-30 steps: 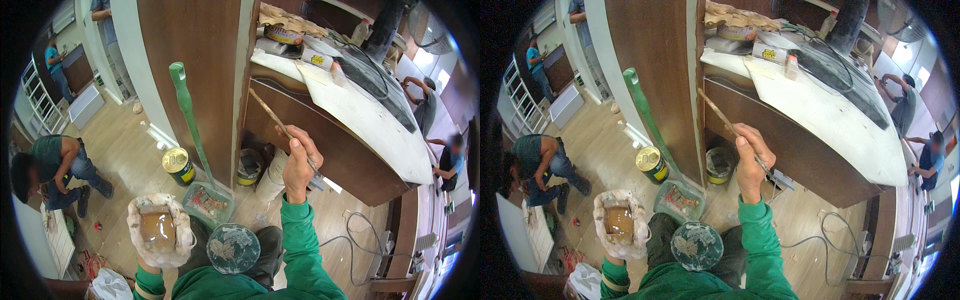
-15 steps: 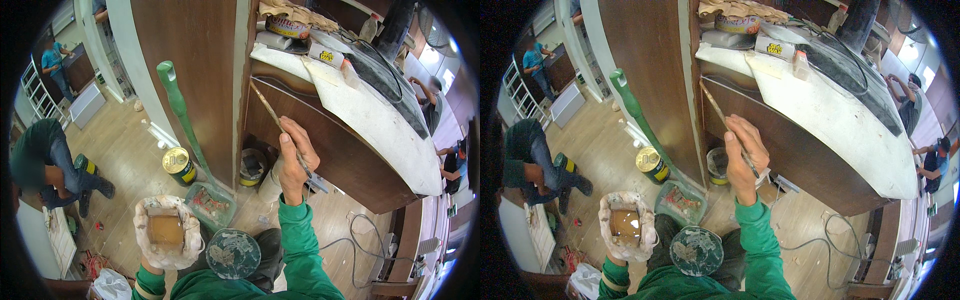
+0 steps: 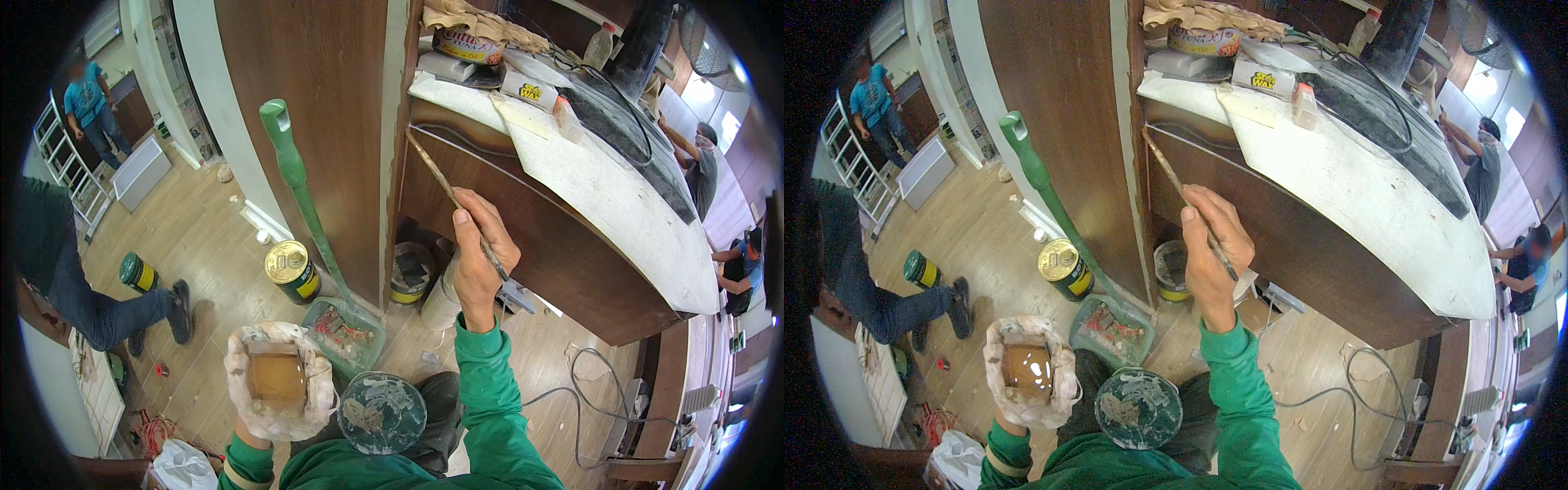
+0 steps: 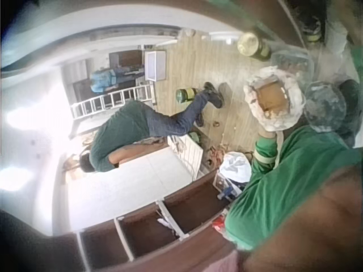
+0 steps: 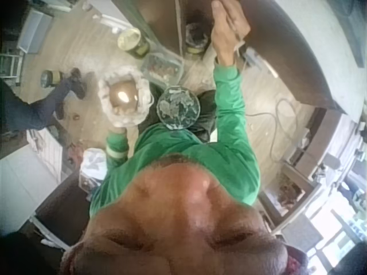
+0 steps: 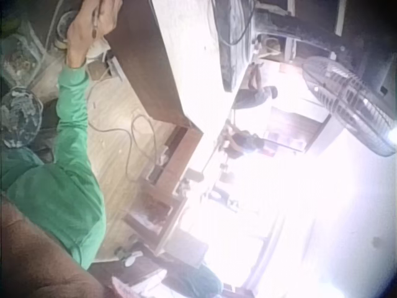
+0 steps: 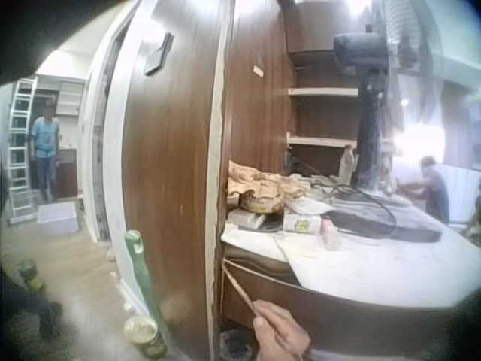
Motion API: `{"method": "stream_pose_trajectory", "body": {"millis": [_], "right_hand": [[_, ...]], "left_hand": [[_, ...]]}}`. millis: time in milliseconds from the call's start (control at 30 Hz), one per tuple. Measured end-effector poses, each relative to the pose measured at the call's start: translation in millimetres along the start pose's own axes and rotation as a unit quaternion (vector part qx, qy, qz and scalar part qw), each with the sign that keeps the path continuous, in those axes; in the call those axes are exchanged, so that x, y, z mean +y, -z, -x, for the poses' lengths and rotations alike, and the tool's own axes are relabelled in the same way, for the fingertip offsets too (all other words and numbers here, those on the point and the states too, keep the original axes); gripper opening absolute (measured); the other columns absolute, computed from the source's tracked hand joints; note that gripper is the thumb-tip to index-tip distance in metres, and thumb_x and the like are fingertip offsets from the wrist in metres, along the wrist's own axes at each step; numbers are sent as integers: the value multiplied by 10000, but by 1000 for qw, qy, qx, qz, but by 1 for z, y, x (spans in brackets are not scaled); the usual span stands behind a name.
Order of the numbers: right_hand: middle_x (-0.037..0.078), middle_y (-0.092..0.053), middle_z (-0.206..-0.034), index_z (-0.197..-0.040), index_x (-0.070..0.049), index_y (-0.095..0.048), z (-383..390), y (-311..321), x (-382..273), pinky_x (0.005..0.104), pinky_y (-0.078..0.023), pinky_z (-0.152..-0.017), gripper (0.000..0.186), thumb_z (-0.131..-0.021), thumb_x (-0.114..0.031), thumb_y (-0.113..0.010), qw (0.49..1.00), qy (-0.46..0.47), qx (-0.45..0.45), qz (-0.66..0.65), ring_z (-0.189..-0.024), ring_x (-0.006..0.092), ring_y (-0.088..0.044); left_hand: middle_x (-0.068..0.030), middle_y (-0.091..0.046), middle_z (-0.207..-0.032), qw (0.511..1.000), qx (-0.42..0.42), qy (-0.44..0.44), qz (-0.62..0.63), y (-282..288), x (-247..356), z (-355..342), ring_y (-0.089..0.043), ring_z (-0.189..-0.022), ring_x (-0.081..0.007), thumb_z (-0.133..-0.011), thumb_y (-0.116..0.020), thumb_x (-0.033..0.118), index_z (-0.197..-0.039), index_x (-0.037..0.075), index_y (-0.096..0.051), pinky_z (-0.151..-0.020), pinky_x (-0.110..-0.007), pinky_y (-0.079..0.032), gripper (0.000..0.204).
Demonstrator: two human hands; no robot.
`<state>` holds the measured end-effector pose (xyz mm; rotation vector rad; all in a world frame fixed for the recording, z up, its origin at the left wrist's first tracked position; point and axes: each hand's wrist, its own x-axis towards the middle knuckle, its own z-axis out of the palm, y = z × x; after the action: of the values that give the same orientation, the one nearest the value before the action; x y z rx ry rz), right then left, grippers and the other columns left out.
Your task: The person sits on the floor and applies wood filler to the edge of a wooden cabinet using a putty knife, then sands the area with sandpaper. They wipe the surface with a cloth and apply a finish with a brush, repeating the process along the cabinet edge.
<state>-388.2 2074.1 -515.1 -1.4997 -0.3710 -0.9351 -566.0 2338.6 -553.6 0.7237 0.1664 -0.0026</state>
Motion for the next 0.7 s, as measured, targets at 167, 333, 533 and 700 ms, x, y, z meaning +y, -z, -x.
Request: {"method": "stream_pose_trajectory", "body": {"millis": [167,333,533,700], "right_hand": [[165,-731,-1156,-1123,40,-745,2,5,-3,341,-511,-982,217,-932,-31,-668,1000,-12,-10,-13,-1098,238,-682],[164,-730,-1155,-1134,40,-741,0,7,-6,339,-510,-981,223,-938,-35,-666,1000,-9,-9,-22,-1103,235,-678],[158,-729,-1158,-1138,34,-742,-2,4,-8,328,-509,-978,223,-941,-36,-664,1000,-15,-10,-7,-1099,225,-677],[146,-732,-1155,-1125,22,-751,3,7,-3,318,-514,-961,211,-937,-38,-676,999,-28,-18,3,-1090,208,-676]], "left_hand": [[-182,-669,-1163,1000,3,22,-12,17,-3,-3,-685,-1015,-325,-1007,-333,660,-1311,44,-557,-860,-444,-609,722],[-191,-668,-1185,997,28,67,30,25,-4,-4,-685,-1035,-337,-985,-349,690,-1340,41,-555,-874,-452,-607,768],[-201,-665,-1187,996,17,76,47,20,-3,-4,-685,-1028,-343,-995,-349,677,-1324,40,-563,-871,-460,-607,748],[-204,-670,-1165,997,26,70,29,35,-5,-9,-692,-997,-352,-1023,-335,634,-1296,35,-570,-860,-457,-610,699]]}}
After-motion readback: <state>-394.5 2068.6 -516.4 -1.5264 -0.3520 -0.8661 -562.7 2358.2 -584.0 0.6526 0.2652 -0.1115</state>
